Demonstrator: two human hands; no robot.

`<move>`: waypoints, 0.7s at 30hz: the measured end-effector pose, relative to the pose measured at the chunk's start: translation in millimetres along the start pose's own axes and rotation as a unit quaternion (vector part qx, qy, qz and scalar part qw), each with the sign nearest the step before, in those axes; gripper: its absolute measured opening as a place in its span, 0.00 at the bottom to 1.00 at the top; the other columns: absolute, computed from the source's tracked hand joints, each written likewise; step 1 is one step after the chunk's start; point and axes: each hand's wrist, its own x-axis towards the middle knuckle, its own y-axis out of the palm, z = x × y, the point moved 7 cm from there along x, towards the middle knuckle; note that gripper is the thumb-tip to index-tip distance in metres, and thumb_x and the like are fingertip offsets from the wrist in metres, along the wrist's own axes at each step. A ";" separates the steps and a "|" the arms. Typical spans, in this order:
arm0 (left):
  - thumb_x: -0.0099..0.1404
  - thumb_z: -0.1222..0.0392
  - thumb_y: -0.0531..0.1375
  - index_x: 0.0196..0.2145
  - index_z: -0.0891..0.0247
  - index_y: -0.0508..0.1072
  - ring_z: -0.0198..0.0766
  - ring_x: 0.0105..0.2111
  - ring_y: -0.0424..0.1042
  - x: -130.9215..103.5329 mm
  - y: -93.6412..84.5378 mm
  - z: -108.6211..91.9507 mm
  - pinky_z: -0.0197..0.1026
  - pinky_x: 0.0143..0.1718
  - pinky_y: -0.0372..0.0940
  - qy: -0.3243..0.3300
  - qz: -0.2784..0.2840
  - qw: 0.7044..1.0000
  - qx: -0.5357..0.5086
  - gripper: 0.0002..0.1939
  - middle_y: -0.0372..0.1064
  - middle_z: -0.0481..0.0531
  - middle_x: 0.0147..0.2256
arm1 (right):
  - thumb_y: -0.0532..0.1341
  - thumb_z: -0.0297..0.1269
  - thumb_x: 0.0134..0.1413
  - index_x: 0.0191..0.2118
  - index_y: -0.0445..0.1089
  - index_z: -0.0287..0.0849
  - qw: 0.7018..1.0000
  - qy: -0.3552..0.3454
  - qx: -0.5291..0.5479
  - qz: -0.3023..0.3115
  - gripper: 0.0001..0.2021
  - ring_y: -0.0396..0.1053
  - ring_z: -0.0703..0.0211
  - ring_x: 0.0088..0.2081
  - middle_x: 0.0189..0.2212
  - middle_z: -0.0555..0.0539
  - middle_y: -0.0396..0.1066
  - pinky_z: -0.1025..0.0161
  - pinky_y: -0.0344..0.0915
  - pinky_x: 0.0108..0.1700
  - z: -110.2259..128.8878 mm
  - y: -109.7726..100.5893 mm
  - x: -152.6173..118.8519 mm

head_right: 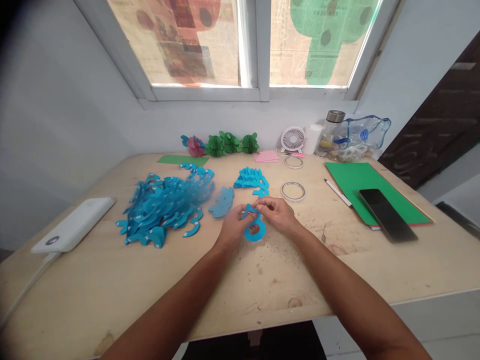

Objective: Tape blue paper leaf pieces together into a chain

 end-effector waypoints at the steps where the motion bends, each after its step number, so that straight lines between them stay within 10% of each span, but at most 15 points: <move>1: 0.39 0.52 0.68 0.26 0.66 0.68 0.28 0.15 0.59 -0.1 0.1 -0.3 0.33 0.17 0.57 0.001 0.000 1.000 -0.001 0.20 0.62 0.44 0.16 | 0.57 0.41 0.51 0.34 0.74 0.41 1.000 -0.005 -0.013 0.003 0.11 0.67 0.61 0.34 0.32 0.48 0.71 0.65 0.62 0.33 1.1 0.4 -0.2; 21: 0.46 0.58 0.63 0.23 0.65 0.73 0.35 0.23 0.68 1.9 -12.2 -3.7 0.34 0.22 0.59 0.024 -0.057 0.998 0.008 0.08 0.69 0.50 0.20 | 0.59 0.45 0.50 0.32 0.75 0.42 0.999 0.001 0.033 -0.012 0.12 0.68 0.59 0.36 0.33 0.46 0.73 0.62 0.62 0.39 -5.5 -3.7 2.2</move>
